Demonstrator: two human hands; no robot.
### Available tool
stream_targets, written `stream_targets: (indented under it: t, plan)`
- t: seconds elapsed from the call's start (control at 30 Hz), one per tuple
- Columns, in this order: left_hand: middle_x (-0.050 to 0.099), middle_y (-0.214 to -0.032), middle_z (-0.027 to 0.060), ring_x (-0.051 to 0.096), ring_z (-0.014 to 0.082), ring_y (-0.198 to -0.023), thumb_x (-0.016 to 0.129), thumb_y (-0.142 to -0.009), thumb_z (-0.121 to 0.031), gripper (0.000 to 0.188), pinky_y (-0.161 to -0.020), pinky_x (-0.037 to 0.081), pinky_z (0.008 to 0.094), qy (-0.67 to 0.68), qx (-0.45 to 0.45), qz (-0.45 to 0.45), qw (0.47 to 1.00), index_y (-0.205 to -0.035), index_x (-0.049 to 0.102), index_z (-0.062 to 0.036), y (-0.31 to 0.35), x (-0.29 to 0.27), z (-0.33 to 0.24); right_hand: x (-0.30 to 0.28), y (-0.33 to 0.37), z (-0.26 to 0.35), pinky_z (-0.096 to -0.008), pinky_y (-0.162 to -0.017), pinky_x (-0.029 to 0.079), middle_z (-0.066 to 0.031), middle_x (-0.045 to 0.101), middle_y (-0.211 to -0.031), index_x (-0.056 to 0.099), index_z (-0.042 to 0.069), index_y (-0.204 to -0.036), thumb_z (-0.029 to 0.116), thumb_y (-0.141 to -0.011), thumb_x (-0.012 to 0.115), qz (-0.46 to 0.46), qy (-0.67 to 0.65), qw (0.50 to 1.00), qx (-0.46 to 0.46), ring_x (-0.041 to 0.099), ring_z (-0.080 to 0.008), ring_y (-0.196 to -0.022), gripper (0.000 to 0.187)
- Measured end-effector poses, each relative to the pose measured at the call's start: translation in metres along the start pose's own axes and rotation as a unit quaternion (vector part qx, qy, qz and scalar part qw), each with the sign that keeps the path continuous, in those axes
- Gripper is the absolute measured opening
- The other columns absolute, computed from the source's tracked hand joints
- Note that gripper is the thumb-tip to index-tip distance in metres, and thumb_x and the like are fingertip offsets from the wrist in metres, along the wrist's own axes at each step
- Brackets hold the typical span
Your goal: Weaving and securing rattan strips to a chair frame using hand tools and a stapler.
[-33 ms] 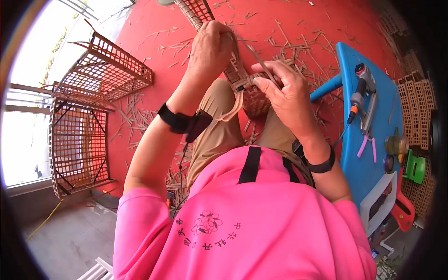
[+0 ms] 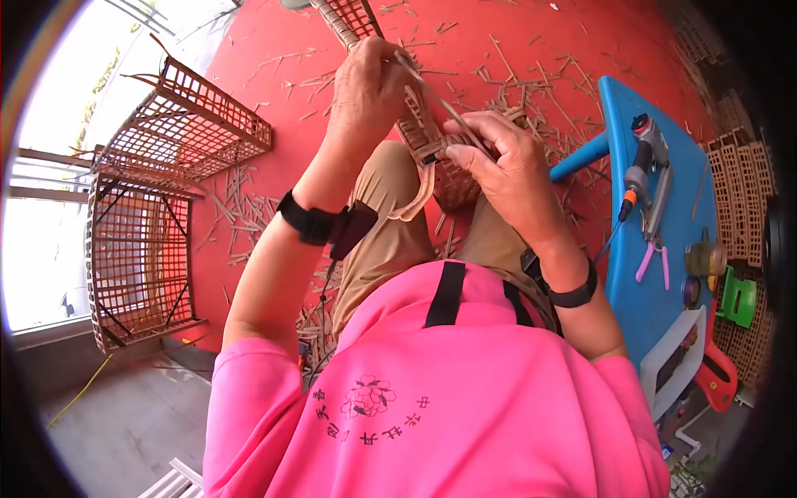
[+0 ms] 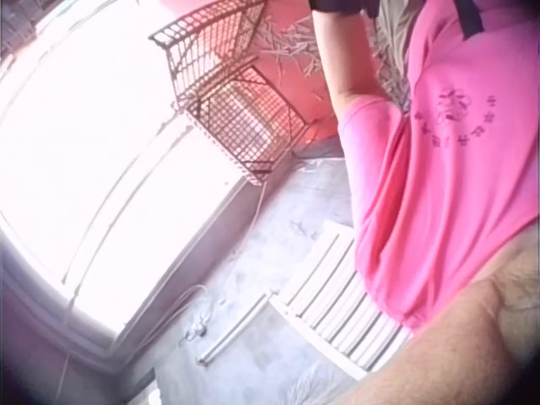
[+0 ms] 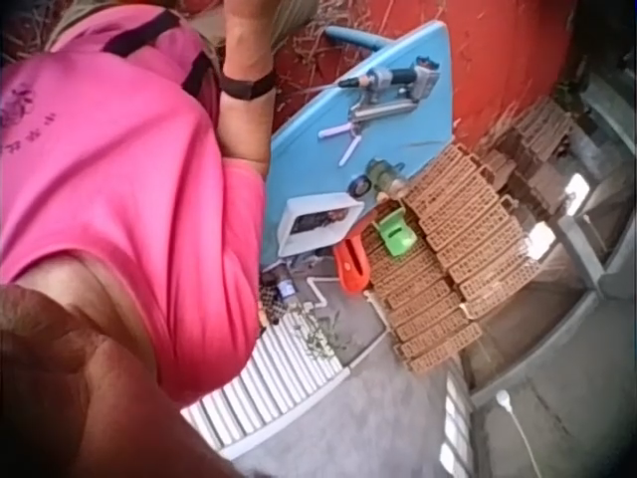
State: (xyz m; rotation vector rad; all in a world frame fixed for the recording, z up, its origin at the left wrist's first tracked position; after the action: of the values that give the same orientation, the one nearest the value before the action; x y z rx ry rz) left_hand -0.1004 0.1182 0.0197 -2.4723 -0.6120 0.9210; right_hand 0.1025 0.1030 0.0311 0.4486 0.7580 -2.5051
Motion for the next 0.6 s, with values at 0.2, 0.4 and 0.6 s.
stream_targets:
  t: [0.2, 0.4, 0.6]
  plan:
    - [0.067, -0.102, 0.0160, 0.069, 0.0273, -0.096, 0.049, -0.101, -0.015, 0.020, -0.085, 0.055, 0.0371, 0.427, -0.145, 0.020, 0.892, -0.107, 0.056, 0.0032, 0.033, -0.018, -0.011, -0.001, -0.019, 0.005, -0.0380, -0.073, 0.051, -0.0188, 0.066, -0.091, 0.068, -0.002, -0.096, 0.010, -0.079, 0.072, 0.096, 0.087, 0.992, 0.003, 0.066, -0.0346, -0.083, 0.021]
    - [0.064, -0.102, 0.0134, 0.065, 0.0226, -0.096, 0.047, -0.102, -0.012, 0.020, -0.088, 0.053, 0.0366, 0.588, -0.199, -0.091, 0.779, -0.110, 0.055, 0.0042, 0.054, -0.012, -0.001, 0.018, -0.032, 0.009, -0.0323, -0.056, 0.048, -0.0120, 0.063, -0.072, 0.066, -0.003, -0.101, 0.016, -0.087, 0.066, 0.247, 0.042, 0.958, 0.139, 0.061, -0.0207, -0.058, 0.024]
    - [0.062, -0.102, 0.0136, 0.062, 0.0205, -0.097, 0.048, -0.102, -0.012, 0.023, -0.087, 0.054, 0.0346, 0.605, -0.277, -0.096, 0.740, -0.117, 0.054, 0.0050, 0.070, -0.014, -0.016, 0.021, -0.032, 0.005, -0.0279, -0.047, 0.043, -0.0043, 0.057, -0.061, 0.063, -0.002, -0.111, 0.017, -0.091, 0.062, 0.325, 0.018, 0.919, 0.222, 0.053, -0.0106, -0.045, 0.028]
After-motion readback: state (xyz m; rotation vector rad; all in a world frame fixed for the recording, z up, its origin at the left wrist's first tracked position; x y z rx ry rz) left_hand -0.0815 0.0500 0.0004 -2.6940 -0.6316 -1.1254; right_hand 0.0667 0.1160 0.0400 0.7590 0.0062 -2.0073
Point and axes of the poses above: each hand's wrist, its own y-axis away from the middle knuckle, its own x-axis out of the palm, z = x × y, the point moved 5 cm from there along -y, towards the middle knuckle
